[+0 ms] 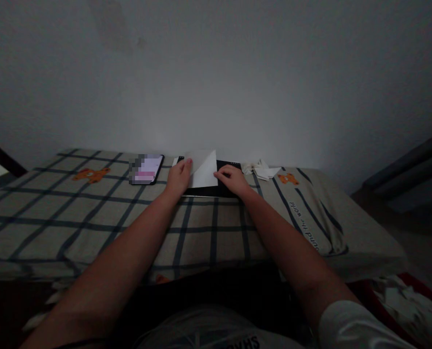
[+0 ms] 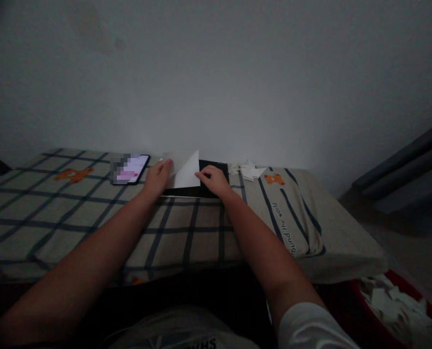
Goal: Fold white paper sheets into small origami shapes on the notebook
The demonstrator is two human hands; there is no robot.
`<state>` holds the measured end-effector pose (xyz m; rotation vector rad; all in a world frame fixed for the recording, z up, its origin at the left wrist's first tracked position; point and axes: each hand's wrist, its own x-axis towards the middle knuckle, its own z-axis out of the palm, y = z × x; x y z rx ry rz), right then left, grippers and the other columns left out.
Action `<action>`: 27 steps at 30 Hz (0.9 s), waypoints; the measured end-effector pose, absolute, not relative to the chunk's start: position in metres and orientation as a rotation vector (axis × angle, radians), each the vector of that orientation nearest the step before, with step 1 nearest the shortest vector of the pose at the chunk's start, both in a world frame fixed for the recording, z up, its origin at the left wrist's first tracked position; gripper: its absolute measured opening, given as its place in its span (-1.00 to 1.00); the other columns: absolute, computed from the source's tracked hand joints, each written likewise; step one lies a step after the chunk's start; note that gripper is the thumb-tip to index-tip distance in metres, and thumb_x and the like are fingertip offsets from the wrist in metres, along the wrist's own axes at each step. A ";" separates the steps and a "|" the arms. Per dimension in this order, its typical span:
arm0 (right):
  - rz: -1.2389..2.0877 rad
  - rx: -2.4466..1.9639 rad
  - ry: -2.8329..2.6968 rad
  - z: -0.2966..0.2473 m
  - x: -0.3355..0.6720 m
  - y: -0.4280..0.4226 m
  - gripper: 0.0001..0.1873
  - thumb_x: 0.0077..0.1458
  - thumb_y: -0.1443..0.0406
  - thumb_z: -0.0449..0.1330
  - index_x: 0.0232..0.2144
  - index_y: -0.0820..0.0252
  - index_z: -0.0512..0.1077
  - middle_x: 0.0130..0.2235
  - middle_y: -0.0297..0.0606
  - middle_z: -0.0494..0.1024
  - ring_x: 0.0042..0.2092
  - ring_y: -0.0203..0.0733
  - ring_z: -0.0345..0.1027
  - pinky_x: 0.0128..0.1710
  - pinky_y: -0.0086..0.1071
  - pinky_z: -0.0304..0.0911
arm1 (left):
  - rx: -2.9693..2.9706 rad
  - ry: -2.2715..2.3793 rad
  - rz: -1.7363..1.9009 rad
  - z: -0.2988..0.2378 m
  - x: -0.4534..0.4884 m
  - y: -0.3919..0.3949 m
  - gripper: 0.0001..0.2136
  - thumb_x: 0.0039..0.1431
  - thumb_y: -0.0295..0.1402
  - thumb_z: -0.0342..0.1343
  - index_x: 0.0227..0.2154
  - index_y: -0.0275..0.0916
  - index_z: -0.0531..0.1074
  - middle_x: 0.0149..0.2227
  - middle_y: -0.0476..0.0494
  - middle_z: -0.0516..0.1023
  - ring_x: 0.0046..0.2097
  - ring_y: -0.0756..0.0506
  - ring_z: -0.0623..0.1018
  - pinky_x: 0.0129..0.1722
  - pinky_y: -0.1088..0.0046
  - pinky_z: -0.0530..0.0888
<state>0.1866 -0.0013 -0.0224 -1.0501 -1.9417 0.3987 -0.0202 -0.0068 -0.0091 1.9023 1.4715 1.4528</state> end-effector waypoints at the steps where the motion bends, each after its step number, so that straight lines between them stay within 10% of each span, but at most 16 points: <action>1: 0.463 -1.110 -1.854 -0.022 0.188 0.000 -0.74 0.02 0.13 0.15 -0.53 0.19 0.42 -0.41 -0.29 0.45 -0.31 -0.26 0.30 -0.23 -0.34 0.20 | 1.848 1.438 1.463 -0.009 -0.020 -0.007 -0.60 0.19 -0.07 -0.13 -0.45 -0.29 0.43 -0.43 -0.09 0.49 -0.33 -0.08 0.45 -0.32 0.46 0.34; 9: 1.160 -1.013 -1.426 -0.021 0.187 -0.003 -0.68 -0.14 0.16 0.27 -0.33 0.18 0.34 -0.38 -0.34 0.49 -0.38 -0.31 0.36 -0.40 -0.44 0.24 | 1.353 0.971 1.421 -0.014 -0.013 -0.002 -0.58 0.12 -0.04 -0.01 -0.16 -0.31 0.40 -0.20 -0.24 0.55 -0.21 -0.12 0.53 -0.16 0.35 0.44; 27: 1.267 -1.027 -1.278 -0.026 0.203 0.007 -0.72 -0.20 0.17 0.31 -0.54 0.21 0.32 -0.47 -0.38 0.39 -0.43 -0.34 0.26 -0.44 -0.43 0.21 | 1.135 0.872 1.177 -0.016 -0.021 0.005 -0.67 0.02 -0.13 0.17 -0.21 -0.23 0.41 -0.16 -0.19 0.53 -0.23 -0.09 0.54 -0.26 0.37 0.48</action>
